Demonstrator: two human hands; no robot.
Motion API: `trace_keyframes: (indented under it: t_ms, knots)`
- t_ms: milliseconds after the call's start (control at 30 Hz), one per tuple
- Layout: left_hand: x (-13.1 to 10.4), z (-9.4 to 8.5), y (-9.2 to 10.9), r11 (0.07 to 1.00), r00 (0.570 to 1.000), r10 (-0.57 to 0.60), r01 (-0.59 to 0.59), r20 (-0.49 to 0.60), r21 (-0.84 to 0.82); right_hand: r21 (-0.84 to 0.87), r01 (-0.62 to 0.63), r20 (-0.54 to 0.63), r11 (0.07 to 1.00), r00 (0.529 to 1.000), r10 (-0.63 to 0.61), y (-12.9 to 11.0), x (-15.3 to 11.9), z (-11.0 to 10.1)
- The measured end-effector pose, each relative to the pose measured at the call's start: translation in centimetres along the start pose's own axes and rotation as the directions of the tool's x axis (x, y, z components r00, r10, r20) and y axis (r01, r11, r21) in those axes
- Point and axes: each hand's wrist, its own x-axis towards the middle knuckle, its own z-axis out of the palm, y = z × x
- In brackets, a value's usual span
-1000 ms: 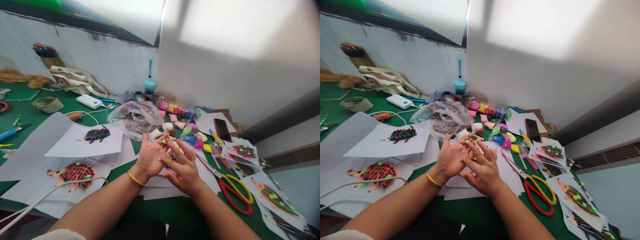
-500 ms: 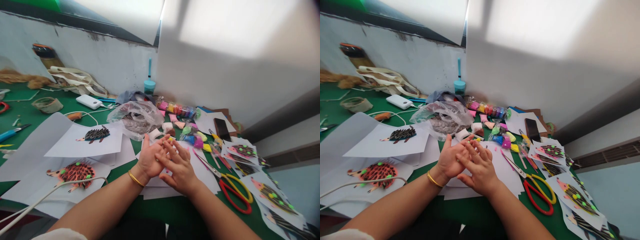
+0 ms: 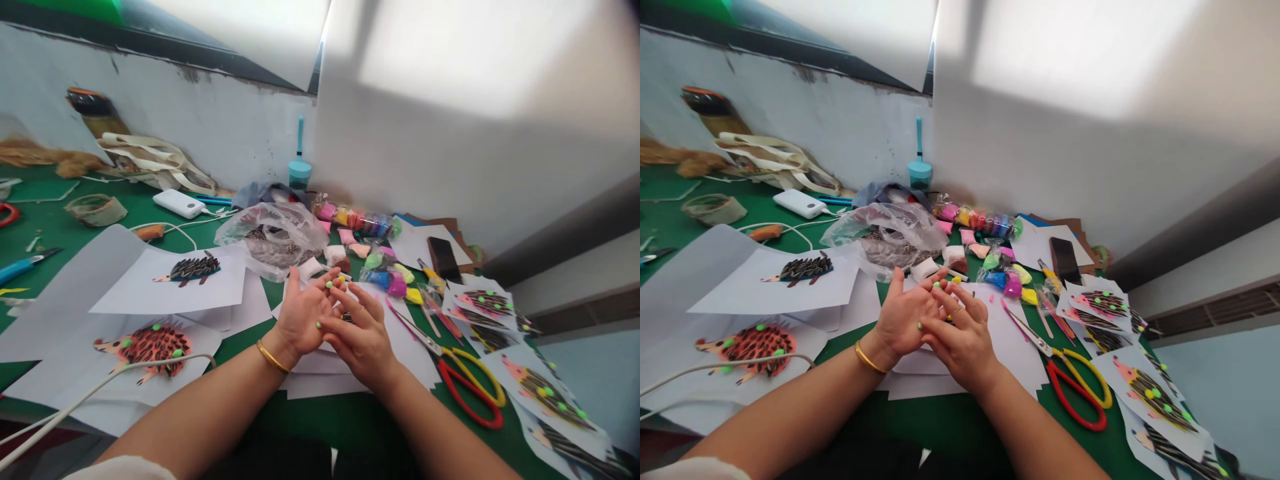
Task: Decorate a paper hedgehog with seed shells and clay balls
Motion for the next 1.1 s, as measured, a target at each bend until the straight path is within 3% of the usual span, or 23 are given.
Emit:
trace_keyframes:
  t_ms: [167,300,367,467,567,633,867,1100]
  knots:
    - [-0.1,-0.1,-0.7,0.994,0.996,-0.089,0.088,0.019,0.065,0.138,-0.063,-0.030,0.988,0.997,0.068,-0.4,0.2,0.3]
    - [0.0,0.3,-0.3,0.993,0.993,0.098,-0.094,-0.060,0.069,0.193,-0.155,-0.111,0.969,0.978,0.178,1.3,0.2,-1.1]
    - [0.2,0.4,0.2,0.985,0.982,0.163,-0.157,-0.097,0.071,0.243,-0.261,-0.182,0.934,0.934,0.308,3.1,-0.5,-1.9]
    - [0.5,0.4,0.9,0.983,0.973,0.181,-0.173,-0.145,0.061,0.309,-0.442,-0.220,0.842,0.828,0.515,5.6,-2.3,-2.6]
    - [0.6,0.2,1.1,0.983,0.968,0.180,-0.173,-0.173,0.054,0.267,-0.578,-0.154,0.771,0.765,0.626,6.8,-4.4,-2.8]
    - [0.6,0.1,1.1,0.983,0.967,0.182,-0.174,-0.177,0.059,0.219,-0.594,-0.107,0.774,0.774,0.624,6.7,-5.3,-2.8]
    - [0.7,-0.2,1.0,0.981,0.967,0.188,-0.178,-0.169,0.073,0.176,-0.417,0.096,0.892,0.909,0.406,4.7,-5.5,-2.3]
    - [0.8,-0.4,1.0,0.981,0.965,0.191,-0.182,-0.182,0.067,0.044,-0.309,0.132,0.950,0.944,0.302,3.9,-4.9,-1.8]
